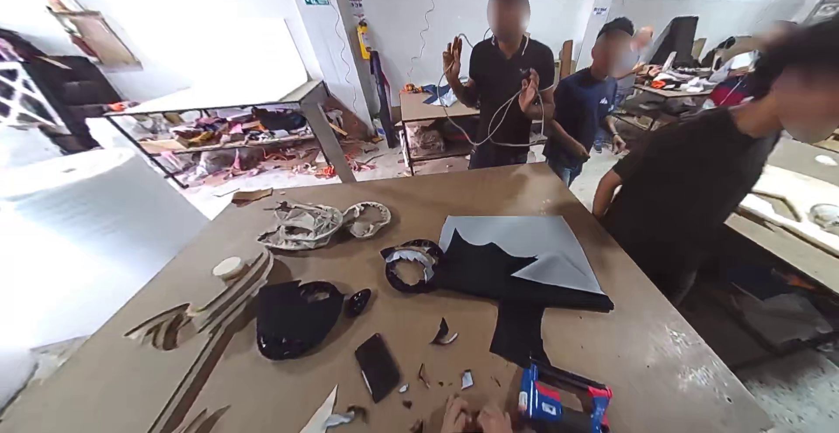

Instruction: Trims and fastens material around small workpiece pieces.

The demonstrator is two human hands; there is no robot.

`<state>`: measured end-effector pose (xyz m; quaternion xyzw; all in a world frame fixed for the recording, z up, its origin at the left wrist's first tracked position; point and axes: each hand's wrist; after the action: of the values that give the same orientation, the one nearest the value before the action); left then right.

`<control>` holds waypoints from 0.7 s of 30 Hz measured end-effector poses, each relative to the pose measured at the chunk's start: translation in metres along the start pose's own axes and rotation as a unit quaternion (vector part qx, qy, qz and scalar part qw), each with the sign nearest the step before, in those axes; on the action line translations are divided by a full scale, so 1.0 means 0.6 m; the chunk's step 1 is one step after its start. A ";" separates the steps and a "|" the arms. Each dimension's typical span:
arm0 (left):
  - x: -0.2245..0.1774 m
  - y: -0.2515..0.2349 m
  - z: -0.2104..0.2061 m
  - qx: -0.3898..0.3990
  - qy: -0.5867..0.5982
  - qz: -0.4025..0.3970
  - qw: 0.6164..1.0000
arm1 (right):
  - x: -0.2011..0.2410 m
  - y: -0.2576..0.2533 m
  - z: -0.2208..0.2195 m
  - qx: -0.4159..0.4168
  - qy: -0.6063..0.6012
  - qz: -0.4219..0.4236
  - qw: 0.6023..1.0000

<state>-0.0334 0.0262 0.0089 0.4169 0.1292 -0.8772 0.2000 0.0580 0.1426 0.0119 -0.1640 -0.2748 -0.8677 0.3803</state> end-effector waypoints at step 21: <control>0.051 0.015 0.020 0.064 -0.038 -0.127 0.989 | -0.035 0.001 -0.040 -0.057 -0.040 0.112 0.991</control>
<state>-0.0547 0.0060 -0.0083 0.3756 0.1170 -0.9171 0.0644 0.0705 0.1397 -0.0174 -0.2499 -0.2203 -0.8265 0.4538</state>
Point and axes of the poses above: each hand's wrist, its own y-axis away from the middle knuckle, its own z-axis out of the back of the hand, x = y × z, and after that the axes turned 13 degrees about -z, right-handed
